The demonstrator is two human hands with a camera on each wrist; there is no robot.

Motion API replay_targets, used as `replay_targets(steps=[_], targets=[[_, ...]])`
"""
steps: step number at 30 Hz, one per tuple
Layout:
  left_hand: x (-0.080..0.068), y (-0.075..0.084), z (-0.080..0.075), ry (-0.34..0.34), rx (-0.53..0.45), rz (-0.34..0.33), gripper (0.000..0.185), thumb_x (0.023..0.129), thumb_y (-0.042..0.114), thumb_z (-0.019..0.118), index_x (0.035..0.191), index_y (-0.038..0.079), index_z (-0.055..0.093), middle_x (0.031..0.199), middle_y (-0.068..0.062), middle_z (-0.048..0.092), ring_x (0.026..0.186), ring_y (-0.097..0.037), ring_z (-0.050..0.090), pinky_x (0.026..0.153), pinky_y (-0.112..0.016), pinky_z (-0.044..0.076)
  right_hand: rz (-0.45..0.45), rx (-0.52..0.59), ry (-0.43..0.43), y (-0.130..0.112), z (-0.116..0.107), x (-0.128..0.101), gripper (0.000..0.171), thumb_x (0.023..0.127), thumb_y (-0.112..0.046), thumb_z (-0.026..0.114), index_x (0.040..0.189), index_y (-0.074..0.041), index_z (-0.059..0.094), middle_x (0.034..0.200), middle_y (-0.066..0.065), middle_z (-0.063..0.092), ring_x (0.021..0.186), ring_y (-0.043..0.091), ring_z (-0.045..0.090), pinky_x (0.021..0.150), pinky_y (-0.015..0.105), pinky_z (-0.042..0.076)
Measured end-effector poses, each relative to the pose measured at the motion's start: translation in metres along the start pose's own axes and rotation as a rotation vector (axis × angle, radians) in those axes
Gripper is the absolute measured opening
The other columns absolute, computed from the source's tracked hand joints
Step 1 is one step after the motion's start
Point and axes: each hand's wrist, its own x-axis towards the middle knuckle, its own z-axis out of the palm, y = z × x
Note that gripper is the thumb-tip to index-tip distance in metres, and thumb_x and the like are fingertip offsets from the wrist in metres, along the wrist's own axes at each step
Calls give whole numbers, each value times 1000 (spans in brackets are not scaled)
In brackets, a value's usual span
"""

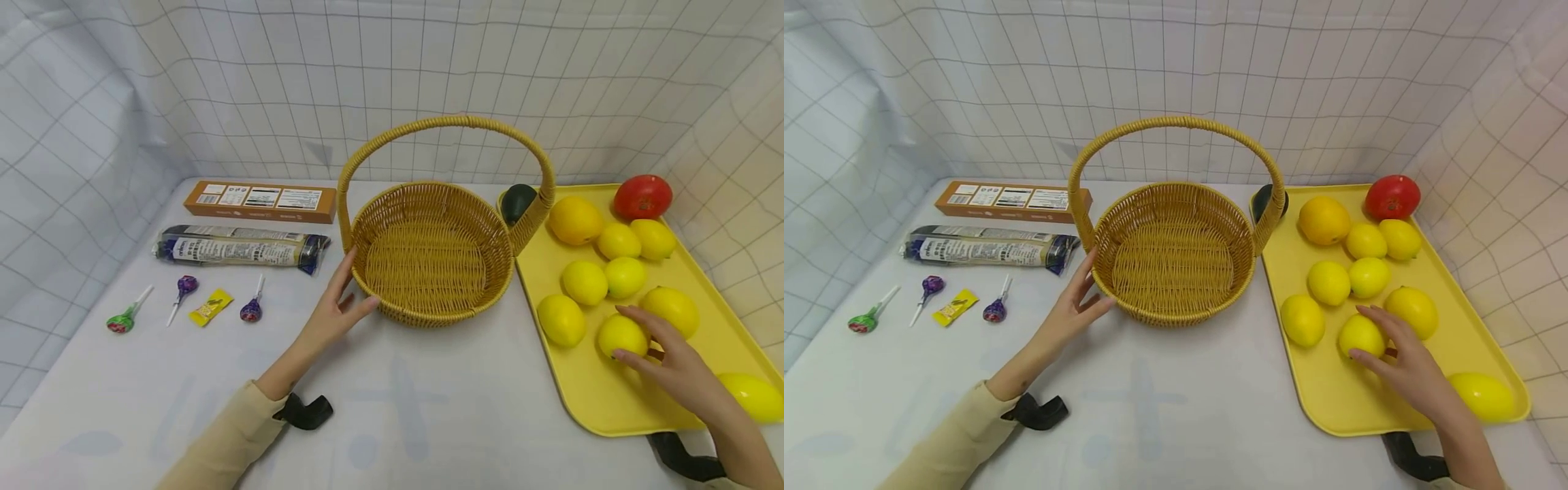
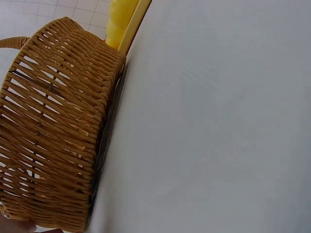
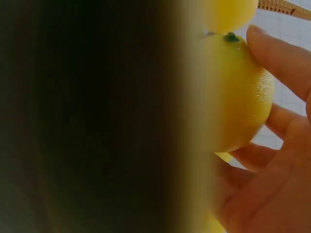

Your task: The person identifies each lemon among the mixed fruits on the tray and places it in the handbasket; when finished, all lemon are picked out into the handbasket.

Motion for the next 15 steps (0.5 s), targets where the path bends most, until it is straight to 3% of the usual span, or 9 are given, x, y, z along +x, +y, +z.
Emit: replay_targets(steps=[3, 5, 11, 15], targets=[[1, 1, 1, 6, -1, -16, 82, 92, 30, 62, 152, 24, 7, 155, -2, 2, 137, -35, 10, 104, -56, 21, 18, 38, -2, 2, 2, 2, 65, 88, -7, 66, 143, 0, 32, 137, 27, 29, 107, -4, 31, 76, 1, 31], [2, 2, 0, 5, 1, -27, 83, 91, 33, 63, 152, 24, 7, 155, 0, 2, 137, -35, 11, 104, -55, 22, 58, 50, 0, 3, 2, 2, 66, 89, -11, 65, 145, -3, 30, 137, 27, 28, 103, -6, 32, 75, 2, 33], [7, 2, -1, 13, -23, -38, 80, 92, 24, 62, 152, 24, 10, 154, 3, 5, 137, -32, 14, 104, -50, 27, 171, 123, 24, 7, -1, -1, 65, 92, -16, 63, 148, -15, 29, 144, 23, 20, 112, 18, 38, 74, 4, 39], [8, 3, 2, 23, -58, -25, 82, 91, 23, 64, 152, 21, 10, 154, 1, 4, 137, -35, 13, 103, -50, 29, 132, 169, 73, -10, -4, 1, 65, 91, -9, 62, 147, -20, 30, 145, 10, 21, 107, 11, 42, 73, 7, 43]])
